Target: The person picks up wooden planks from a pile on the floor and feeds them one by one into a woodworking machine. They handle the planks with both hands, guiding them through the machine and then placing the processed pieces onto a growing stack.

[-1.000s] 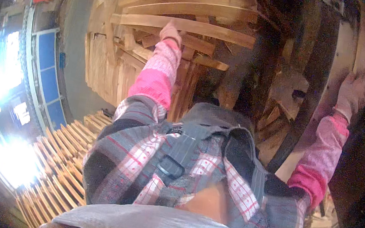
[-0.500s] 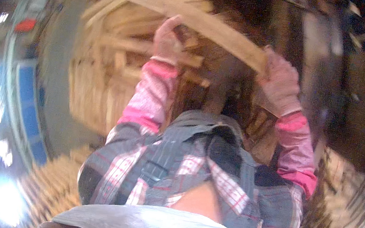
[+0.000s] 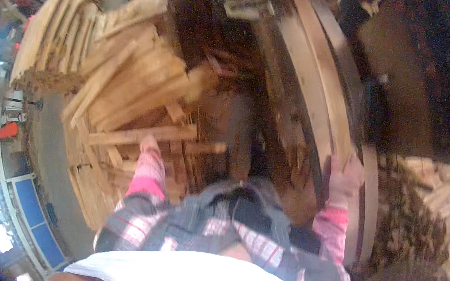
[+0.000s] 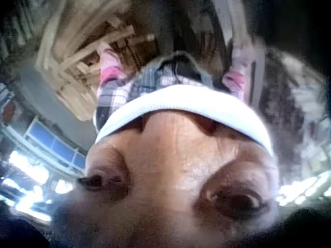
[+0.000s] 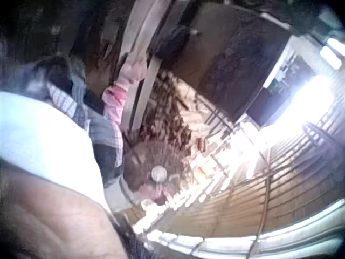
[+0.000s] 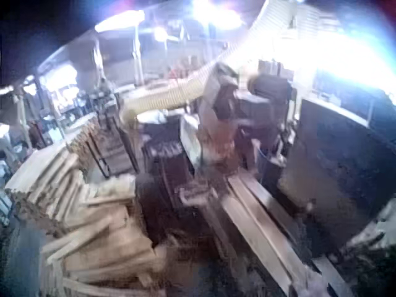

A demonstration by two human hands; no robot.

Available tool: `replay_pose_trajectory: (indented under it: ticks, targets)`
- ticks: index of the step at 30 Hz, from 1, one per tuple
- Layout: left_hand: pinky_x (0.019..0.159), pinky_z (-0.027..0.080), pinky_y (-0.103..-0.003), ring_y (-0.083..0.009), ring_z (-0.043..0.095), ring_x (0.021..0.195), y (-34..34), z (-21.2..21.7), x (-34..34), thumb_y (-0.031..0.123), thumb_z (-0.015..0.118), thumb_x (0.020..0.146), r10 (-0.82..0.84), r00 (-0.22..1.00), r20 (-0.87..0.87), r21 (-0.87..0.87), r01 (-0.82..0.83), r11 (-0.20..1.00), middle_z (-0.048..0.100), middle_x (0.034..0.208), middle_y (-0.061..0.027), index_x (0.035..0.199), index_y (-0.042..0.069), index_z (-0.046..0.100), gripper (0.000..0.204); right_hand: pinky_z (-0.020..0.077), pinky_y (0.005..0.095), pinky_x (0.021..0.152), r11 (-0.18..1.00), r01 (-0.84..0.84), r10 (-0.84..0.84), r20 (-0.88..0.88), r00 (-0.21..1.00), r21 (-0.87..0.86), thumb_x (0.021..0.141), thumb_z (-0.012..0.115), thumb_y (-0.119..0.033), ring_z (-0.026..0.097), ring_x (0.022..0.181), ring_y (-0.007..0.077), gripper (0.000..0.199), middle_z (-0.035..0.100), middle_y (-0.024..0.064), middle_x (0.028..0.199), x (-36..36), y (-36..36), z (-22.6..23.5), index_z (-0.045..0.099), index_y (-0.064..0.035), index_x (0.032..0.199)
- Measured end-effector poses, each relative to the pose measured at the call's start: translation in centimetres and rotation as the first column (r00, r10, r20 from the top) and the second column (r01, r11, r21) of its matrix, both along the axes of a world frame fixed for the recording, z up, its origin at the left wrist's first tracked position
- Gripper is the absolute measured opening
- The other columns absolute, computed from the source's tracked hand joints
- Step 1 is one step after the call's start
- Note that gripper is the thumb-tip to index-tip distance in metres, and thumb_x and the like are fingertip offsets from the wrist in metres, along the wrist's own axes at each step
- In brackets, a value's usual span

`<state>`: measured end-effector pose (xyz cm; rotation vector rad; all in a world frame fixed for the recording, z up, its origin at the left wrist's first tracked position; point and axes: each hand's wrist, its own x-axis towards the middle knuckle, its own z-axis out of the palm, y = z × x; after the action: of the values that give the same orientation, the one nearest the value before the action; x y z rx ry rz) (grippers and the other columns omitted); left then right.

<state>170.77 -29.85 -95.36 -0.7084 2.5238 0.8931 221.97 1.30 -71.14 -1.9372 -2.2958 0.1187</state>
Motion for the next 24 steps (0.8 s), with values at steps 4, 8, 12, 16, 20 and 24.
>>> replay_pose_trajectory:
  ticks: [4,8,12,16,20,24]
  targets:
    - [0.087,0.05,-0.04,-0.0283,0.065,0.095,0.3,-2.0,-0.5,0.025,0.069,0.083,0.109,0.992,0.06,-0.069,-0.104,0.992,0.07,0.104,-0.0192,0.104,-0.009,0.067,0.04,0.0462,0.0431,0.097,0.862,-0.205,0.278,-0.093,0.956,0.464,0.087,0.068,-0.03,0.061,0.107,0.035,0.048,0.067,0.0174,0.114,-1.9,7.9,-3.2,0.062,-0.0008,0.125]
    - [0.087,0.05,-0.039,-0.0282,0.066,0.093,1.1,-3.3,-1.5,0.028,0.073,0.08,0.156,0.984,0.086,-0.055,-0.151,0.987,0.07,0.103,-0.0198,0.104,-0.011,0.066,0.046,0.049,0.047,0.093,0.858,-0.307,0.344,-0.017,0.939,0.412,0.087,0.067,-0.028,0.062,0.105,0.037,0.043,0.066,0.0177,0.115,-9.4,14.9,-2.1,0.063,-0.0051,0.124]
    - [0.086,0.051,-0.038,-0.028,0.066,0.092,0.4,-2.2,-0.4,0.03,0.076,0.078,0.325,0.941,0.099,0.042,-0.33,0.943,0.07,0.103,-0.0204,0.104,-0.013,0.065,0.052,0.0484,0.0467,0.093,0.944,-0.2,0.178,0.106,0.978,0.263,0.084,0.07,-0.023,0.061,0.107,0.0369,0.048,0.065,0.0183,0.119,-15.4,18.0,-1.7,0.061,-0.0087,0.129]
    - [0.08,0.05,-0.035,-0.0217,0.061,0.086,1.7,4.8,6.4,0.019,0.079,0.08,0.371,0.906,-0.206,0.629,-0.167,0.759,0.067,0.102,-0.0111,0.111,-0.008,0.064,0.043,0.0429,0.0454,0.103,0.744,-0.613,0.667,-0.247,0.703,0.265,0.077,0.077,-0.022,0.057,0.117,0.0366,0.061,0.062,0.0188,0.125,-21.5,10.9,0.9,0.057,-0.0061,0.132]
    - [0.086,0.053,-0.033,-0.0158,0.062,0.1,7.0,11.5,13.2,0.018,0.07,0.092,0.015,0.992,-0.126,0.892,0.107,0.439,0.064,0.111,-0.0072,0.126,0.005,0.059,0.038,0.0387,0.0442,0.108,0.437,-0.899,0.855,-0.293,0.428,-0.038,0.066,0.083,-0.039,0.049,0.13,0.034,0.092,0.051,0.0166,0.141,-23.8,-1.0,0.2,0.043,-0.0069,0.143]
    - [0.095,0.05,-0.031,-0.018,0.063,0.105,16.3,17.3,16.0,0.006,0.071,0.089,-0.111,0.994,0.0,0.999,0.006,0.048,0.064,0.118,-0.0072,0.127,0.001,0.058,0.041,0.0407,0.0445,0.106,0.505,-0.81,0.748,-0.317,0.583,-0.298,0.069,0.08,-0.03,0.053,0.124,0.0353,0.09,0.054,0.018,0.137,-20.8,-4.3,1.0,0.04,-0.0056,0.146]
